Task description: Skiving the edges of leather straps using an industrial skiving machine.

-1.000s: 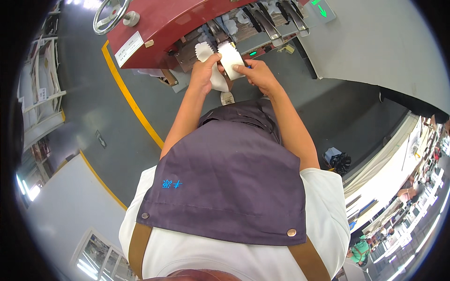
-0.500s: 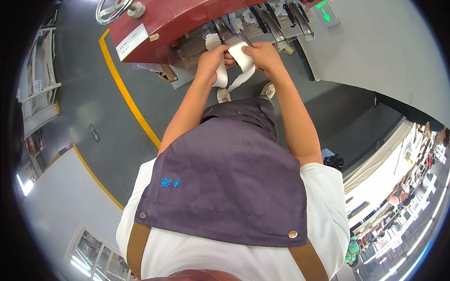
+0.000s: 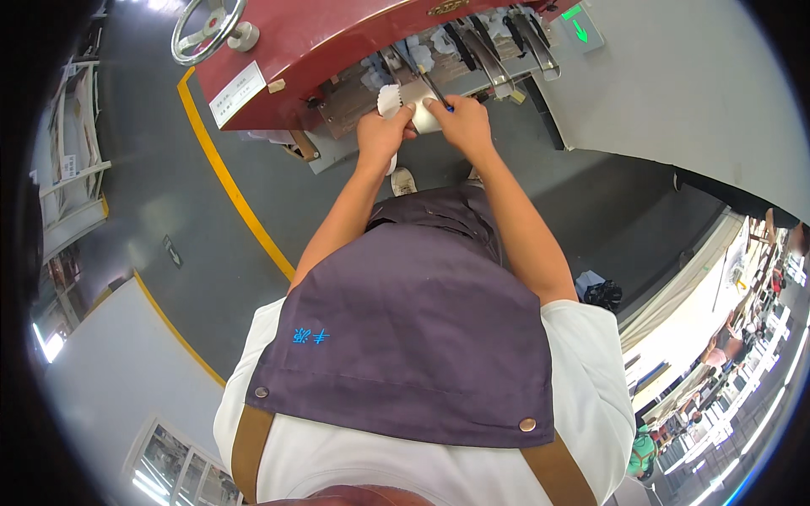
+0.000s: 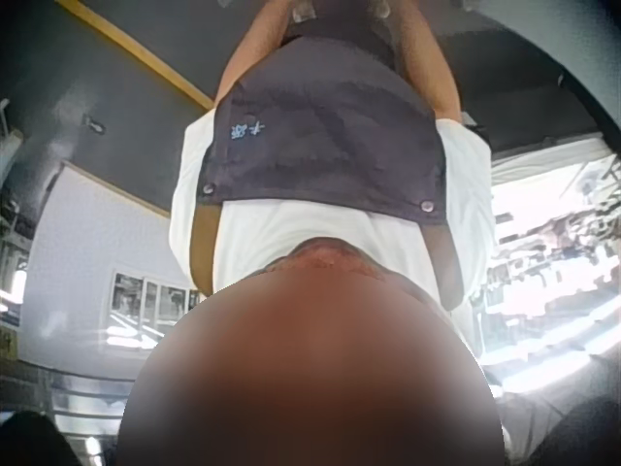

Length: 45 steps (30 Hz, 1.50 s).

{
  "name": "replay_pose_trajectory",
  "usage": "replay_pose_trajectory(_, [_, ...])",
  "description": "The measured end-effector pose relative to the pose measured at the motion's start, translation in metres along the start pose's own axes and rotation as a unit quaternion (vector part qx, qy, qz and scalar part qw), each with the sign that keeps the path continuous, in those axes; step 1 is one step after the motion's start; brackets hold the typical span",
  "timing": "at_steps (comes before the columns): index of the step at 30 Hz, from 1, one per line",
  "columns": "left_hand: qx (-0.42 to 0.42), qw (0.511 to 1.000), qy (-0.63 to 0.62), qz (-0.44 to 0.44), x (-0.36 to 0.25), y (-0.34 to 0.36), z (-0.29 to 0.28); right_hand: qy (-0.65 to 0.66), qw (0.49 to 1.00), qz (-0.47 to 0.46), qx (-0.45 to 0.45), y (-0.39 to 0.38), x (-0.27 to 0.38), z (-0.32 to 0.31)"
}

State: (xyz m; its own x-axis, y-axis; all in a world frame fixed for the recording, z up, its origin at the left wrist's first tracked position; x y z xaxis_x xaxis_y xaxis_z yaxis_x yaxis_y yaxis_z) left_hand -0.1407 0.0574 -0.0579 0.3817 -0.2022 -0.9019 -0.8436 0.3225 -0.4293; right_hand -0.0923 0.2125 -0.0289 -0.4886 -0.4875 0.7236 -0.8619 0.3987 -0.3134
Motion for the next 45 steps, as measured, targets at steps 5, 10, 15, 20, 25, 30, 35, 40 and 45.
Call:
replay_pose_trajectory(5, [-0.005,0.999,-0.001,-0.044,-0.002,0.009,-0.002,-0.060,0.995,0.008,-0.079,0.016,0.017,-0.006])
replay_pose_trajectory(10, [0.029,0.990,0.138,-0.005,-0.007,0.003,-0.002,-0.039,0.998,-0.024,-0.045,0.008,0.003,0.001])
replay_pose_trajectory(15, [-0.017,0.978,0.205,-0.019,-0.022,0.002,-0.007,-0.109,0.991,-0.030,-0.068,0.017,0.014,0.000])
replay_pose_trajectory(20, [-0.002,0.981,0.192,0.011,-0.019,0.000,-0.007,-0.068,0.995,-0.027,-0.065,0.007,0.010,0.002])
replay_pose_trajectory(25, [-0.026,0.983,0.183,-0.012,-0.021,0.006,-0.007,-0.085,0.993,-0.024,-0.072,0.015,0.018,-0.008])
replay_pose_trajectory(30, [0.055,0.996,0.073,-0.004,-0.010,0.014,-0.005,-0.059,0.965,-0.170,-0.190,-0.013,0.050,-0.032])
replay_pose_trajectory(35, [0.077,0.996,0.037,-0.002,-0.009,0.012,-0.004,-0.235,0.958,-0.161,-0.040,-0.004,0.082,-0.008])
replay_pose_trajectory(40, [0.085,0.996,0.026,0.011,-0.010,0.012,-0.004,-0.280,0.943,-0.177,-0.046,0.001,0.087,-0.004])
replay_pose_trajectory(45, [0.077,0.996,0.039,0.017,-0.006,0.014,-0.007,-0.333,0.921,-0.202,-0.026,-0.007,0.103,0.000])
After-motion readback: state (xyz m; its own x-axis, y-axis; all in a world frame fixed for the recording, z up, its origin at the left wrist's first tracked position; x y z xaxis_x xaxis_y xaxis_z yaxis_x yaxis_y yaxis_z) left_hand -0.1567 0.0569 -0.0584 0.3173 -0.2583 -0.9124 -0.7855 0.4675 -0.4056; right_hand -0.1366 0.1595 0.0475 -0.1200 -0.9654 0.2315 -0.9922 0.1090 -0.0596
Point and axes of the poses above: each hand's wrist, its own y-axis towards the middle knuckle, its own z-axis out of the palm, x = y × z, the point moved 8 cm from there along y, towards the middle knuckle, and after that the axes turned 4 degrees about x, right-handed, at the moved point
